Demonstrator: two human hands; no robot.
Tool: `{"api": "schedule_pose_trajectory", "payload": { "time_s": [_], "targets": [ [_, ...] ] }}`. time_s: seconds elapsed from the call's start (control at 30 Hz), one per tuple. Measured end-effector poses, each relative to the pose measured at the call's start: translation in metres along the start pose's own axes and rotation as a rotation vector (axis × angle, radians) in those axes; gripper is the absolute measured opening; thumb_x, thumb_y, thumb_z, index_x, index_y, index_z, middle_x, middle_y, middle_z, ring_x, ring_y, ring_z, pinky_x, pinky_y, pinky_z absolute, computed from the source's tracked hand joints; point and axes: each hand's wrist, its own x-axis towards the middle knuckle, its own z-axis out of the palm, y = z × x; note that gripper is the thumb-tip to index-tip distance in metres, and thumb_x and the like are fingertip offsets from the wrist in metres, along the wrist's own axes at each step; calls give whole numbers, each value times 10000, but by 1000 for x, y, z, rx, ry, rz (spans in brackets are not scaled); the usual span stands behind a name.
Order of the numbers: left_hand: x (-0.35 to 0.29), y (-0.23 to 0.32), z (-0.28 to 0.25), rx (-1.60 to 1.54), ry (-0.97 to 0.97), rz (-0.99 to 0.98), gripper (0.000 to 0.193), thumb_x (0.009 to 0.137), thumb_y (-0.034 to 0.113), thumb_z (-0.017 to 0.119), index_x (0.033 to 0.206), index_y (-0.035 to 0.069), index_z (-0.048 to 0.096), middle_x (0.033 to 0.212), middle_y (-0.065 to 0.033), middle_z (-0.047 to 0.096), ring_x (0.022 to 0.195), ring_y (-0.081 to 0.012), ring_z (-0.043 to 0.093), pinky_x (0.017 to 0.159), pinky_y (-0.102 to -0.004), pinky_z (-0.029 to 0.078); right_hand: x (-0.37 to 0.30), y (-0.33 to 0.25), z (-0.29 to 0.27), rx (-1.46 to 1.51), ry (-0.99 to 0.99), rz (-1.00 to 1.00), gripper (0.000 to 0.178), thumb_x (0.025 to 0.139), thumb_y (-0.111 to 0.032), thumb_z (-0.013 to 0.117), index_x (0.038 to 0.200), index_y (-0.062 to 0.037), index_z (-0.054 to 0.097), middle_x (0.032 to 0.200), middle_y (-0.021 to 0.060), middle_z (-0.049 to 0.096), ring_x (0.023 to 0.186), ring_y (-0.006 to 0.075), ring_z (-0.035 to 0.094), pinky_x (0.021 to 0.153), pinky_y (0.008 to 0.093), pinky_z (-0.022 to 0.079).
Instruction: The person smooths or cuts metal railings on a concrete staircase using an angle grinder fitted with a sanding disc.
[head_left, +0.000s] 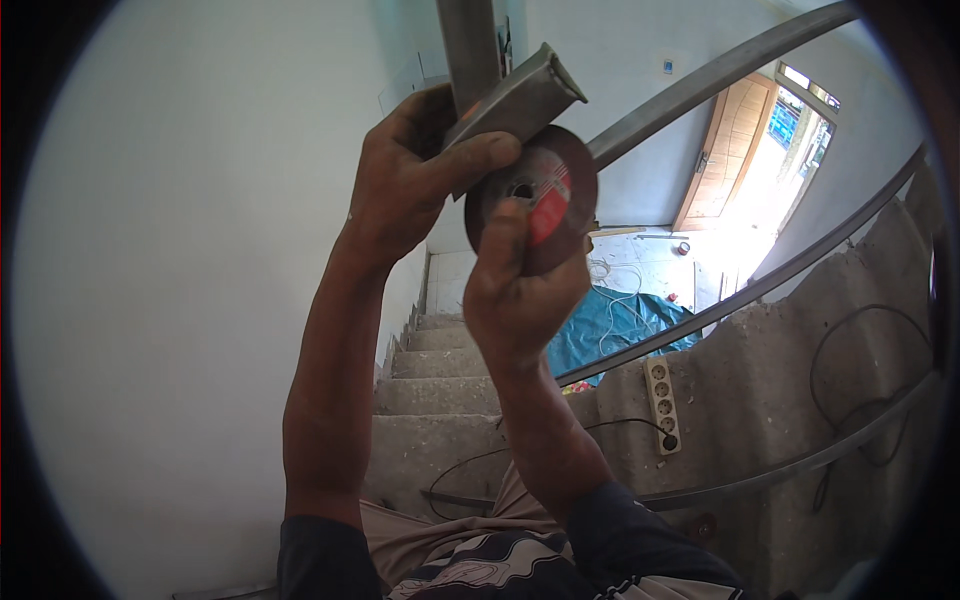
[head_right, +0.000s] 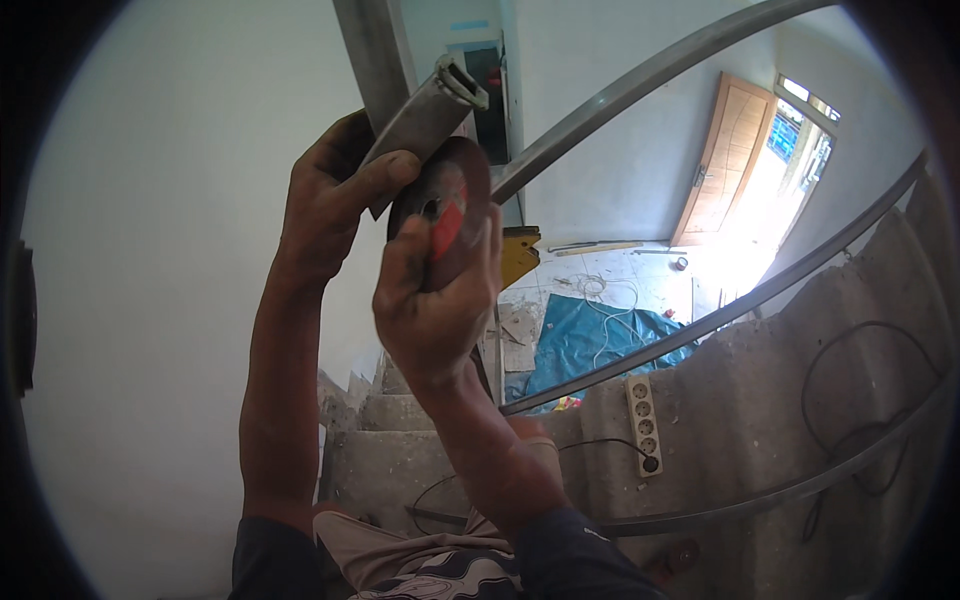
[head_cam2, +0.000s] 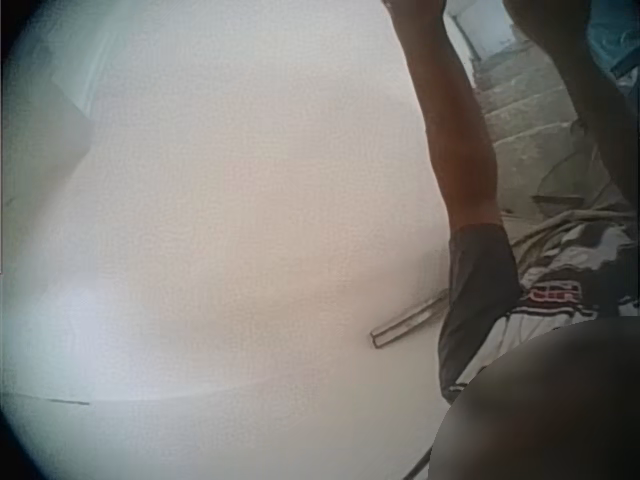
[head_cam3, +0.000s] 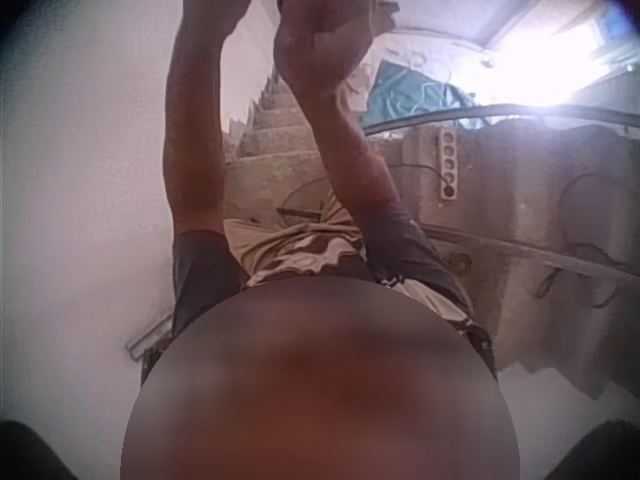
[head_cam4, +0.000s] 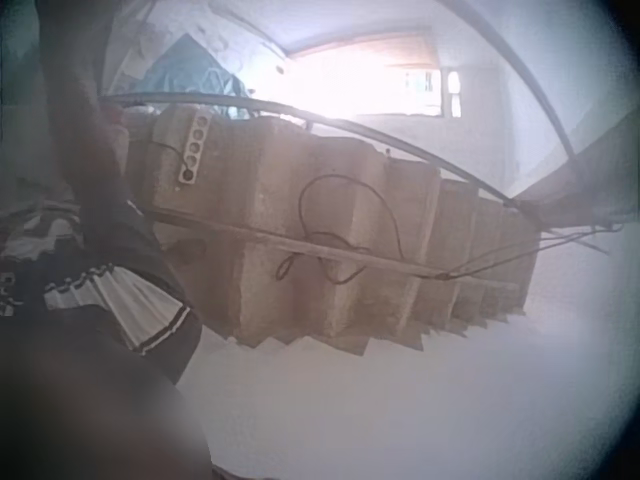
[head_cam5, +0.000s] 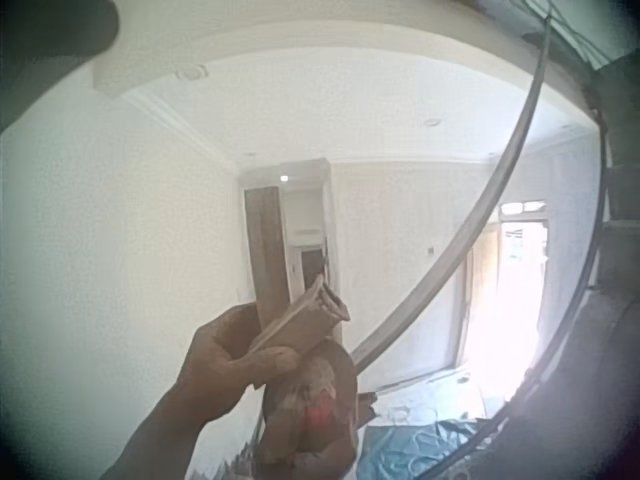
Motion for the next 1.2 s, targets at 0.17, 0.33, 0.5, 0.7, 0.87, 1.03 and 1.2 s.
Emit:
{"api": "schedule_pose_trajectory", "payload": {
  "time_s": [0.17, 0.33, 0.5, 0.7, 0.87, 1.03, 1.2],
  "targets": [
    [0, 0, -4, 44, 32, 0, 681, 814, 250, 883, 1314, -97, 579, 1149, -148, 702, 1042, -198, 671, 928, -322, 538, -16, -4, -20, -68, -307, 139, 237, 931, -78, 609, 1124, 55, 579, 935, 184, 566, 867, 324, 658, 767, 394, 525],
    [1, -4, 3, 49, 63, -9, 730, 794, 274, 902, 1327, -96, 567, 1144, -138, 699, 1029, -184, 671, 914, -311, 536, -44, 7, -80, 14, -273, 302, 303, 934, -88, 627, 1196, 62, 601, 1005, 179, 625, 884, 289, 667, 798, 375, 528],
    [-8, -13, 4, 34, 216, 48, 748, 766, 294, 929, 1303, -88, 576, 1098, -117, 696, 993, -164, 668, 880, -293, 536, -75, 18, -138, -45, -304, 427, 382, 944, -116, 640, 1279, 66, 601, 1101, 178, 668, 933, 254, 668, 840, 347, 528],
    [-17, -11, -2, 280, 264, -73, 637, 829, 388, 876, 1206, -35, 584, 1059, -61, 622, 927, -118, 590, 849, -286, 502, -93, 33, -193, -133, -219, 532, 278, 953, -118, 663, 1174, 50, 653, 1016, 79, 705, 923, 133, 634, 814, 298, 520],
    [-43, -30, -15, -70, 253, 79, 702, 810, 477, 874, 1206, -15, 569, 1071, -48, 613, 936, -117, 603, 809, -272, 533, -97, 40, -216, -137, -186, 616, 261, 954, -127, 669, 1144, 51, 667, 1008, 73, 707, 914, 124, 633, 807, 295, 519],
    [-124, -75, 1, -223, 279, -148, 617, 697, 267, 946, 1154, 5, 624, 1099, -54, 668, 1023, -157, 659, 927, -306, 537, -93, 41, -245, -117, -187, 700, 289, 916, -99, 673, 1165, 46, 670, 1014, 84, 711, 906, 131, 650, 802, 293, 527],
    [-213, -135, 51, -310, 400, -475, 426, 801, 147, 874, 1157, -1, 693, 1079, -66, 714, 972, -139, 675, 905, -291, 540, -70, 18, -261, 461, -204, 1043, 270, 876, -70, 664, 1112, 49, 718, 1215, 124, 687, 1073, 189, 660, 919, 329, 521]
  ]
}}
